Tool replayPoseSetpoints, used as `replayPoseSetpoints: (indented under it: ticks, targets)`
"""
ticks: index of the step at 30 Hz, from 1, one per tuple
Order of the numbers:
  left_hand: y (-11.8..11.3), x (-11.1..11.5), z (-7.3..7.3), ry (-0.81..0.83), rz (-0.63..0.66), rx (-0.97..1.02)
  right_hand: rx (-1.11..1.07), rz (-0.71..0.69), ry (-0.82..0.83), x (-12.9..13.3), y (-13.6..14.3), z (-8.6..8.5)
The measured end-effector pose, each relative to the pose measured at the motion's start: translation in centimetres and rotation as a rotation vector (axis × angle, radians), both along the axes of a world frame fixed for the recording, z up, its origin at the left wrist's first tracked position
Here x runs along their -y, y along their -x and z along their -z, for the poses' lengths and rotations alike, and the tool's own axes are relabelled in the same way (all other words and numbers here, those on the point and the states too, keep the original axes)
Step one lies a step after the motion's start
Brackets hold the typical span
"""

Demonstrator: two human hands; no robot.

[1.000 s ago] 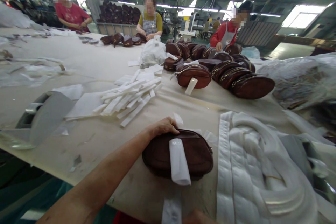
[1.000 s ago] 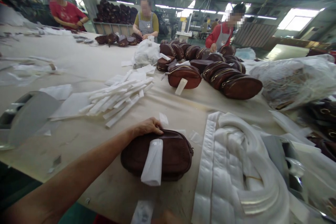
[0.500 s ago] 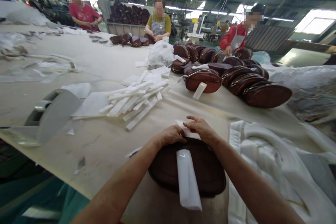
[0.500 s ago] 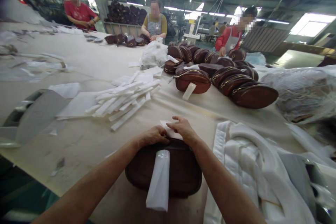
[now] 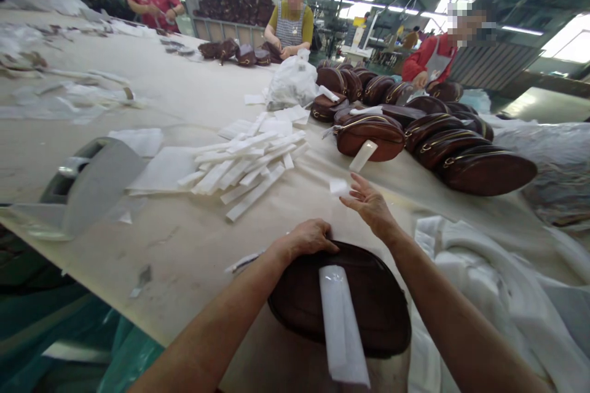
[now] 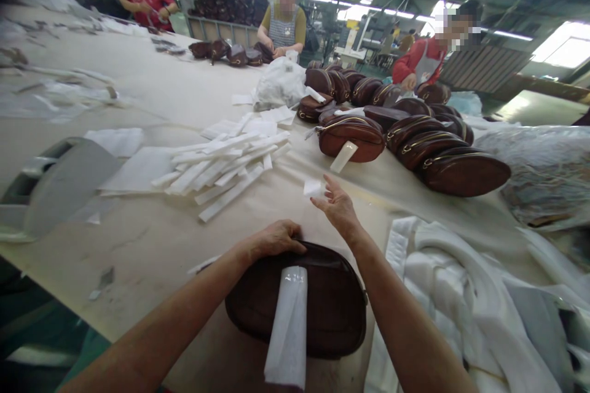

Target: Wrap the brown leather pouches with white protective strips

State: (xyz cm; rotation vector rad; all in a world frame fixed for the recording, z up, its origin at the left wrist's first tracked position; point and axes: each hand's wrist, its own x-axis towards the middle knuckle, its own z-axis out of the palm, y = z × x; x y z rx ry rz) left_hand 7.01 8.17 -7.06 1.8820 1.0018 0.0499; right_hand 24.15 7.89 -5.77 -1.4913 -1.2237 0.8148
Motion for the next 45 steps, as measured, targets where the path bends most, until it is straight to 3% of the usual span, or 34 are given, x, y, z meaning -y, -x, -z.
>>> replayPoseSetpoints:
  ticks: [4, 7, 9, 15, 20, 24, 29, 37, 45]
  targets:
    - [0.0, 0.1, -0.1, -0.024, 0.019, 0.005, 0.458, -0.074, -0.065, 6.1, 0.0, -0.8]
    - [0.0, 0.2, -0.1, -0.046, 0.038, 0.004, 0.619, -0.162, -0.039, 10.3, 0.5, -0.5]
    - [-0.1, 0.3, -0.1, -0.068, 0.051, -0.01, 0.684, -0.193, 0.012, 11.6, 0.8, -0.1]
    - [-0.2, 0.7, -0.6, -0.15, 0.086, -0.057, 0.819, -0.192, 0.049, 11.4, 1.2, 0.5]
    - [-0.2, 0.7, -1.1, -0.192, 0.086, -0.085, 0.788, -0.198, -0.159, 12.2, 1.0, 0.3]
    - [-0.2, 0.7, -1.3, -0.203, 0.055, -0.094, 0.717, -0.407, -0.316, 13.3, 1.2, -0.7]
    - [-0.2, 0.6, -0.8, -0.14, 0.043, -0.03, 0.666, -0.651, -0.289, 14.3, 1.8, -2.2]
    - [-0.6, 0.2, 0.4, -0.074, -0.061, 0.112, 0.753, -0.568, -0.281, 14.5, 2.5, -0.7]
    - [-0.5, -0.1, 0.8, 0.0, -0.263, 0.202, 0.775, -0.569, -0.28, 14.5, 2.6, -1.1]
